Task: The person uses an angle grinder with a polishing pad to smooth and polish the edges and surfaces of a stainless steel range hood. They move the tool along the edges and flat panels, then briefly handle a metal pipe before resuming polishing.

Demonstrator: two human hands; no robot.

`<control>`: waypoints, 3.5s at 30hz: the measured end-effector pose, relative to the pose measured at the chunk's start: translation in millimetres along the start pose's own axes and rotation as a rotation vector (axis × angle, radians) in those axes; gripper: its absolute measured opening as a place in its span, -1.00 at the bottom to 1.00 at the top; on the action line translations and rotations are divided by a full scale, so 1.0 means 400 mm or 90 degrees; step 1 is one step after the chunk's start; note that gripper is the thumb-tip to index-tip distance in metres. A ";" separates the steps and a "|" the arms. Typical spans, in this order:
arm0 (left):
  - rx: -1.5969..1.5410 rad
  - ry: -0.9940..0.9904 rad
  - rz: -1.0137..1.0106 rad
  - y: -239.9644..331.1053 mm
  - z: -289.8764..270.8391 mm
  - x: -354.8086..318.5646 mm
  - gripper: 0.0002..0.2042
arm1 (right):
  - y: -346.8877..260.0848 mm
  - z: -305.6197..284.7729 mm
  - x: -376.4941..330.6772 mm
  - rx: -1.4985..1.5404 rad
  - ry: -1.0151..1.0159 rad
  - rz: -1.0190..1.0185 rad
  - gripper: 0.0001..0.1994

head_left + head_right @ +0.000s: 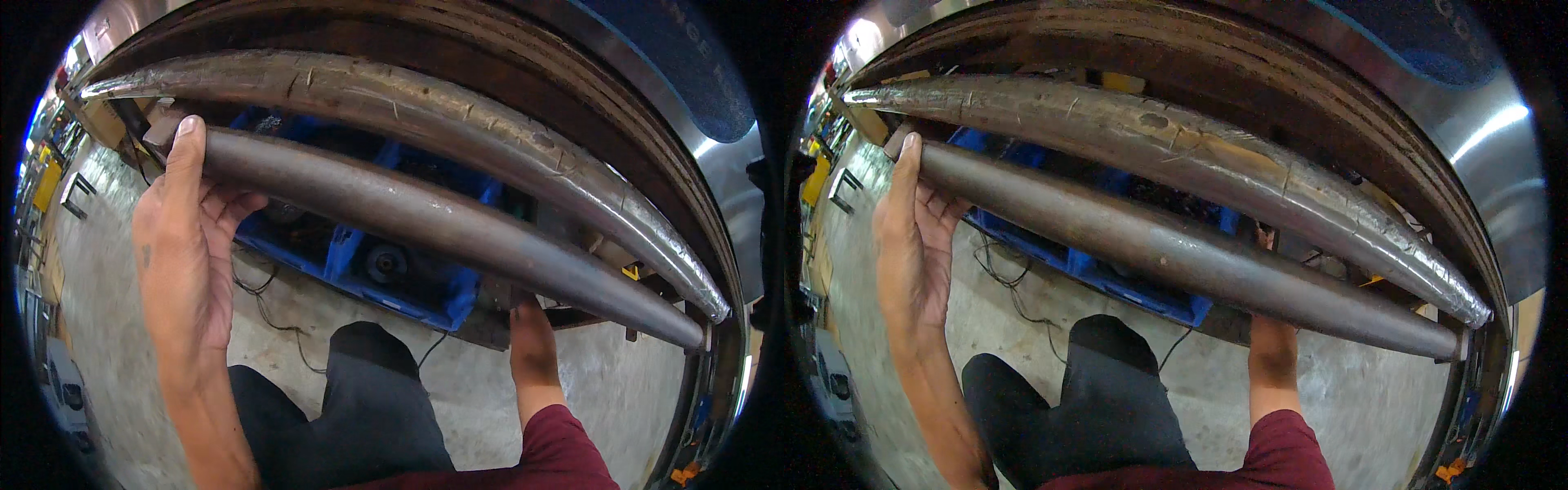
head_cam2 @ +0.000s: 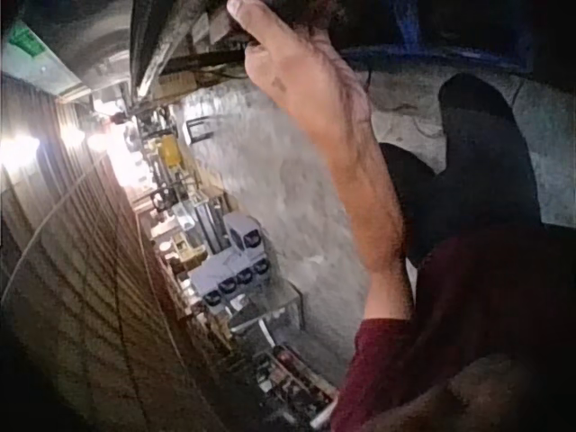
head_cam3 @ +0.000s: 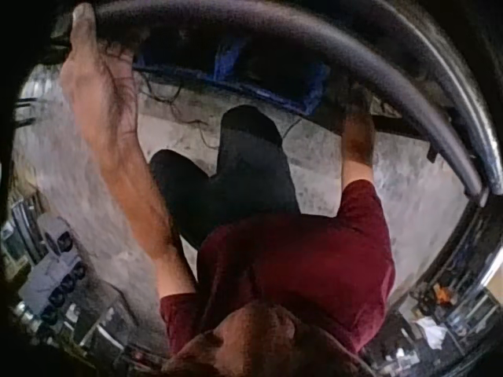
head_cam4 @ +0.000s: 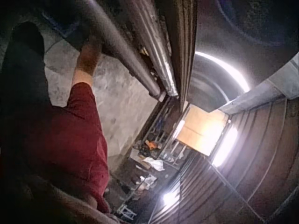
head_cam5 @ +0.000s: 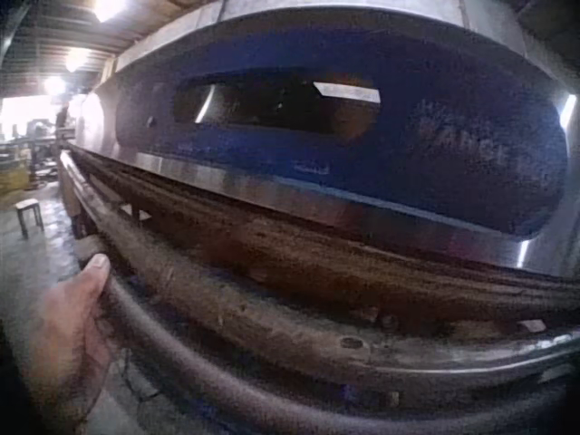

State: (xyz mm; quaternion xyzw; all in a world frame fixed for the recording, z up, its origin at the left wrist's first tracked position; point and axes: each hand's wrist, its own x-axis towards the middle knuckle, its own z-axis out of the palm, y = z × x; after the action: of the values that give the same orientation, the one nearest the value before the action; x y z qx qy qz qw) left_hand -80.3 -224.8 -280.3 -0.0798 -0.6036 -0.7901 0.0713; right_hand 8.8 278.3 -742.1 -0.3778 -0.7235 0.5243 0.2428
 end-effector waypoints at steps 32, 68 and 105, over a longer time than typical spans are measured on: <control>0.786 -0.130 -0.743 -0.918 -0.870 -1.040 -0.13 | -0.301 -0.358 -0.948 -0.256 -0.225 0.185 -0.50; 0.008 -0.085 -0.446 -1.485 -0.745 -0.117 -0.57 | -0.512 -0.483 -1.696 -0.474 0.022 0.324 -0.46; 0.332 -0.176 -0.206 -1.367 -0.957 0.156 -0.42 | -0.044 -0.373 -0.345 -1.003 -0.287 -0.296 -0.46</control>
State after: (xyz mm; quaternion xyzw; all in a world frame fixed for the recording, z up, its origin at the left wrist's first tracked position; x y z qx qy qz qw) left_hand -271.0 -452.5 -881.6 -0.0680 -0.7944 -0.5916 -0.1198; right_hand 197.4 250.8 -669.6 -0.1645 -0.9674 -0.1327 -0.1393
